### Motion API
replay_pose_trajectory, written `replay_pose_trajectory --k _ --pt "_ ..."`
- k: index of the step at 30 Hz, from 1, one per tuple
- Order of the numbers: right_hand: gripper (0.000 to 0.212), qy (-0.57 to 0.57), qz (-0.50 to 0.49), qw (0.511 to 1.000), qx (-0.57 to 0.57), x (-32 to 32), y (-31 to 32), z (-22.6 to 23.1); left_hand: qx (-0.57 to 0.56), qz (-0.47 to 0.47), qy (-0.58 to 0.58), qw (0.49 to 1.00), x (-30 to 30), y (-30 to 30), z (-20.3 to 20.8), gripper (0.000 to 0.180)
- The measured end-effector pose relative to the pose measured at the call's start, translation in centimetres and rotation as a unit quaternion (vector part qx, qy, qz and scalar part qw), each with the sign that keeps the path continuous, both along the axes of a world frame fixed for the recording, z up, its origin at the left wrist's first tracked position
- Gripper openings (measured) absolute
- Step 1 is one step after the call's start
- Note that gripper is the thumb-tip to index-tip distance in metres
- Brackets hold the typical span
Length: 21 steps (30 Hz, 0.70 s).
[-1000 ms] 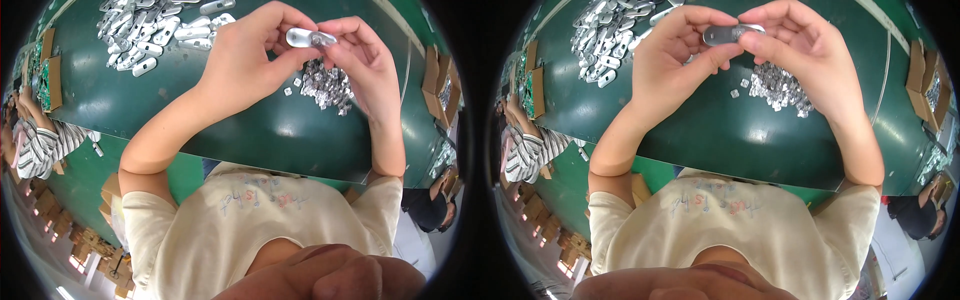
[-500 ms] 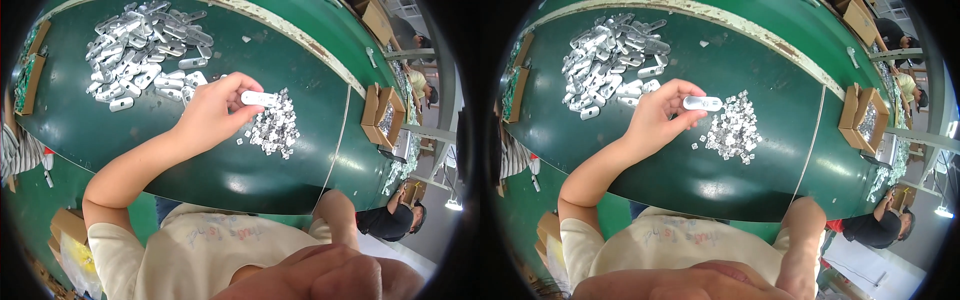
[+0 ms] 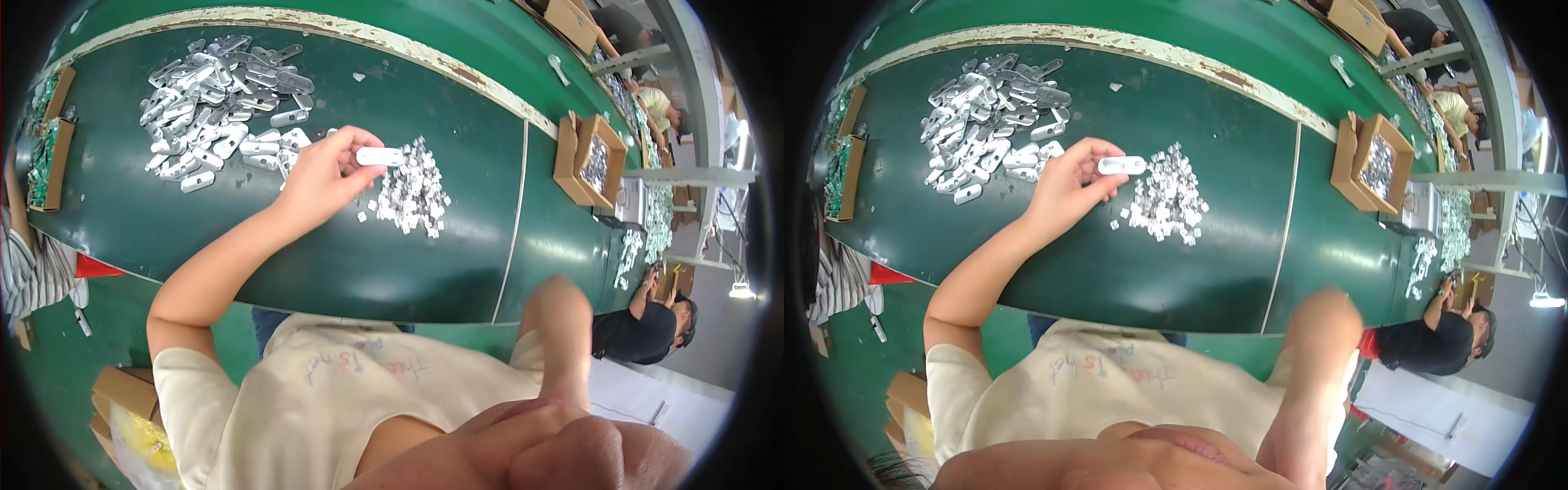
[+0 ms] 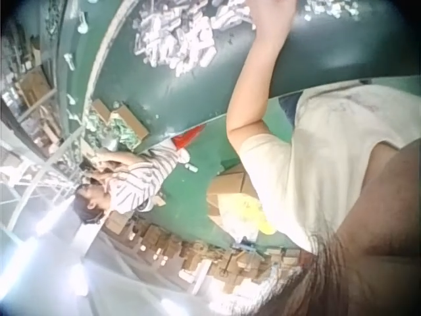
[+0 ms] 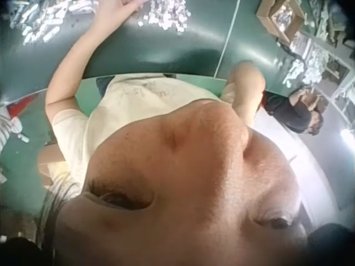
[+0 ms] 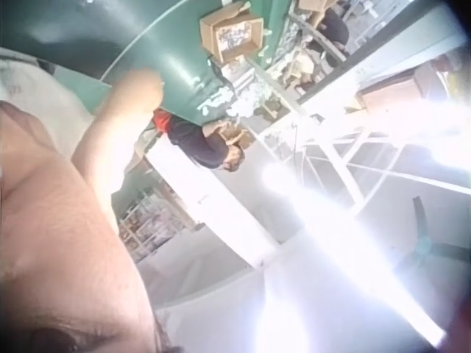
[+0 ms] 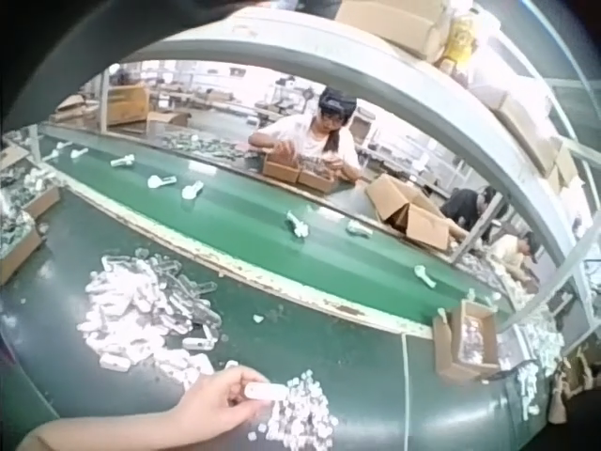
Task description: The person assembles small metal brackets and plastic housings by hand.
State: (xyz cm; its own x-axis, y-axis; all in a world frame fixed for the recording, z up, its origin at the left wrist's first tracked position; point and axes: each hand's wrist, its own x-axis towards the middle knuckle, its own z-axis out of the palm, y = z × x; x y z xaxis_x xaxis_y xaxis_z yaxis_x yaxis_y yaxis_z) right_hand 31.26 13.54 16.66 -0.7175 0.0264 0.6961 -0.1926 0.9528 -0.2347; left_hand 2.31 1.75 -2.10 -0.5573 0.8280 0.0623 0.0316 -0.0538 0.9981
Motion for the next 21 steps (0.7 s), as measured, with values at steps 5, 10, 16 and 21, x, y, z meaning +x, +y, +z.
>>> replay_pose_trajectory --k 5,10,16,21 --pt "0.024 -0.003 0.014 1.0 -0.001 8.1 3.7 2.8 0.013 0.02 -0.021 0.999 0.4 -0.5 -0.4 0.022" --pt "0.023 -0.002 0.007 1.0 0.025 14.6 6.3 4.3 0.032 -0.009 0.01 0.999 0.5 -0.1 -0.3 0.026" --pt "0.021 0.03 -0.065 0.993 0.096 -0.4 4.2 1.1 0.046 -0.006 0.012 0.999 0.2 -0.4 -1.4 0.025" --pt "0.026 -0.022 -0.182 0.974 0.133 -16.1 10.6 -2.3 0.006 0.01 -0.034 0.999 -0.3 -0.8 -1.0 0.025"
